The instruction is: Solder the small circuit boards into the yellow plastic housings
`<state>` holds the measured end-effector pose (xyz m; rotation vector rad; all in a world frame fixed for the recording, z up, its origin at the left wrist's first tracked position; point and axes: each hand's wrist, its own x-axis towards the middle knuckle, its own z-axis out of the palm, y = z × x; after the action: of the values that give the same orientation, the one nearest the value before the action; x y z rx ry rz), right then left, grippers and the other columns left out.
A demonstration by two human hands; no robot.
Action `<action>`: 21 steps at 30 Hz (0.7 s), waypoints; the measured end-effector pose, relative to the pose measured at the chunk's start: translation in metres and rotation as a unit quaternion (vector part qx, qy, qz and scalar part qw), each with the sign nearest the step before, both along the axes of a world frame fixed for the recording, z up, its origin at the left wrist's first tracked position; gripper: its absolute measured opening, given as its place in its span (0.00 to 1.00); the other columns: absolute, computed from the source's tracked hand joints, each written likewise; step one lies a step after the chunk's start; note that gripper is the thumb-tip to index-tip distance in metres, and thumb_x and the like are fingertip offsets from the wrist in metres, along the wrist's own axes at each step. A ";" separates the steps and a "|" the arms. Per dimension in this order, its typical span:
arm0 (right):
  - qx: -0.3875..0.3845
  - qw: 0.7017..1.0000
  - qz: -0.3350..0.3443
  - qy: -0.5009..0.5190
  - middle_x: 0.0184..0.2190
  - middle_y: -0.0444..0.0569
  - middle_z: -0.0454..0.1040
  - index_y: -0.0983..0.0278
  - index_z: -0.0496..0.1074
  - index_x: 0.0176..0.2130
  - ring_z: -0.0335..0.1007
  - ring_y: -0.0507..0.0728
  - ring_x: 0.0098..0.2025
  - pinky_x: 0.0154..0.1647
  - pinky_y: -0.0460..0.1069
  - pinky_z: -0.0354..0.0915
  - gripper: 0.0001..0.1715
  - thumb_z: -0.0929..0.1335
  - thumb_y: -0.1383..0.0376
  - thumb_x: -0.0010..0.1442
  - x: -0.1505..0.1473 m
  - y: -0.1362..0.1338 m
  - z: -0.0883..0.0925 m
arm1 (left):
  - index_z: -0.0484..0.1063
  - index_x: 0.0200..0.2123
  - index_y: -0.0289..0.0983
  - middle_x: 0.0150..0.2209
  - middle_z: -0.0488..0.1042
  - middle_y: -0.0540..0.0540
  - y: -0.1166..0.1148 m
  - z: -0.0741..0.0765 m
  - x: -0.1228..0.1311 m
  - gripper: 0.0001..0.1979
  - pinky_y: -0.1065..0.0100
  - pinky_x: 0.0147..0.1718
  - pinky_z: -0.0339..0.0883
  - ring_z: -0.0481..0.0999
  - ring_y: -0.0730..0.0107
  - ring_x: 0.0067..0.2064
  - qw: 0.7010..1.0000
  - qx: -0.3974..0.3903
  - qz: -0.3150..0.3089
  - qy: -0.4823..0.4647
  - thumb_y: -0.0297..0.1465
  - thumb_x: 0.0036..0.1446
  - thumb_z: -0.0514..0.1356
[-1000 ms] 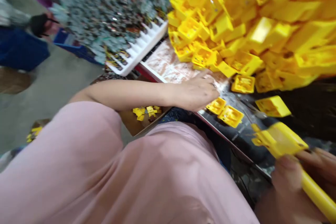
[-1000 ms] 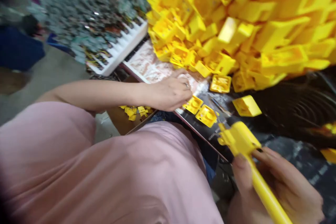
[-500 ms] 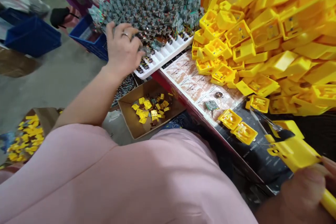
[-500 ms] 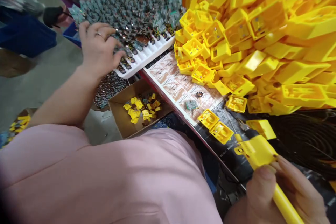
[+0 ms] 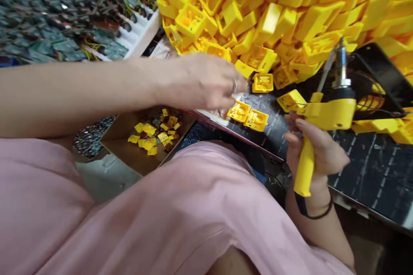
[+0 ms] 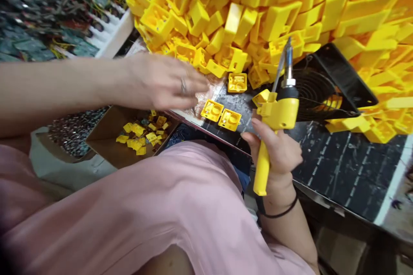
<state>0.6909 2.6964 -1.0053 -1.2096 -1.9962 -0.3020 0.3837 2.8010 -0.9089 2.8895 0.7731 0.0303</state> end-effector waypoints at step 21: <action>-0.122 0.981 0.143 0.036 0.50 0.53 0.80 0.60 0.67 0.57 0.79 0.64 0.55 0.56 0.58 0.77 0.26 0.75 0.67 0.62 -0.032 0.016 -0.024 | 0.81 0.39 0.38 0.39 0.84 0.48 -0.015 -0.079 0.037 0.15 0.58 0.53 0.70 0.82 0.64 0.44 0.906 -0.205 0.228 -0.293 0.40 0.64 0.58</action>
<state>0.6590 2.7120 -1.0295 -1.0417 -2.1541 0.1334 0.4209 2.7857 -0.9882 2.0705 1.1286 0.6649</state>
